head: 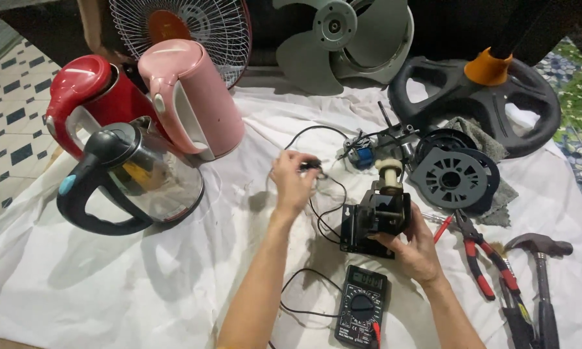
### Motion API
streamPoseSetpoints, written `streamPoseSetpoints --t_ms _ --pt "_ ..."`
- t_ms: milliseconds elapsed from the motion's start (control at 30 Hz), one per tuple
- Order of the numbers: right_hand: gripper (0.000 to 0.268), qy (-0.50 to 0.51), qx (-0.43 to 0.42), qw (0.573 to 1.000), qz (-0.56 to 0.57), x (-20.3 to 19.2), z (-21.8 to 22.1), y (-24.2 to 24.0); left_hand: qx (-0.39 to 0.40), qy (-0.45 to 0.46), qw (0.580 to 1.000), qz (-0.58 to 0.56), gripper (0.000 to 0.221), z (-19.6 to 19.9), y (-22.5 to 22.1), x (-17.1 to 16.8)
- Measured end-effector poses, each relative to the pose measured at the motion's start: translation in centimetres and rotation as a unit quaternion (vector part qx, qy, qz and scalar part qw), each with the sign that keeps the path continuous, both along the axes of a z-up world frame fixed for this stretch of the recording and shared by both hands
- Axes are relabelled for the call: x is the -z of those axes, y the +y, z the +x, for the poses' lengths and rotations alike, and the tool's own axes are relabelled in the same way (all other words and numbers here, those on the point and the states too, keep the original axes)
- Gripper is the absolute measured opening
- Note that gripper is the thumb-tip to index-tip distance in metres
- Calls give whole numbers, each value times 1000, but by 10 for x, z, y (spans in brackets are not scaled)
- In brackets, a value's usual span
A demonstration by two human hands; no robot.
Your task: The person uses a multimeter to test an electrical component, likely a fan motor, by connecting probes to various terminals. They rotate the component and adjust connections while observing the multimeter display. The workspace contains disassembled fan parts and tools.
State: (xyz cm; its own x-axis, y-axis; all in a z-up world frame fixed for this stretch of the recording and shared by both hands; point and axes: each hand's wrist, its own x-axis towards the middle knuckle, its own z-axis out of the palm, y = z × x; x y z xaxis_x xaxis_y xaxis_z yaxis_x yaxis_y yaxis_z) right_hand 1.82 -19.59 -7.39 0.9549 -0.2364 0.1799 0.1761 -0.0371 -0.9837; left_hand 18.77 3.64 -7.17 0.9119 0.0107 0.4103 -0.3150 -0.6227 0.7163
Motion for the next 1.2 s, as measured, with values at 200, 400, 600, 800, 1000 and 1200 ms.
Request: streamPoseSetpoints --t_ms 200,400,600,800,1000,1200 --pt "94 -2 -3 1000 -7 0 -2 2 -31 -80 964 -252 23 -24 34 -76" --pt "93 16 -12 1000 -4 -5 -2 1 13 -227 930 -287 24 -51 37 -121" --pt "88 5 -5 999 -33 -6 -2 0 134 -134 969 -157 35 -25 17 -65" --pt "93 22 -12 999 -34 -6 0 -4 185 -55 973 -123 48 -27 -7 -35" --pt "93 13 -9 999 -31 -6 0 -5 138 -14 990 -26 42 -12 0 -7" --pt "95 13 -9 999 -32 -7 3 -5 173 -59 980 -75 44 -14 -8 -10"
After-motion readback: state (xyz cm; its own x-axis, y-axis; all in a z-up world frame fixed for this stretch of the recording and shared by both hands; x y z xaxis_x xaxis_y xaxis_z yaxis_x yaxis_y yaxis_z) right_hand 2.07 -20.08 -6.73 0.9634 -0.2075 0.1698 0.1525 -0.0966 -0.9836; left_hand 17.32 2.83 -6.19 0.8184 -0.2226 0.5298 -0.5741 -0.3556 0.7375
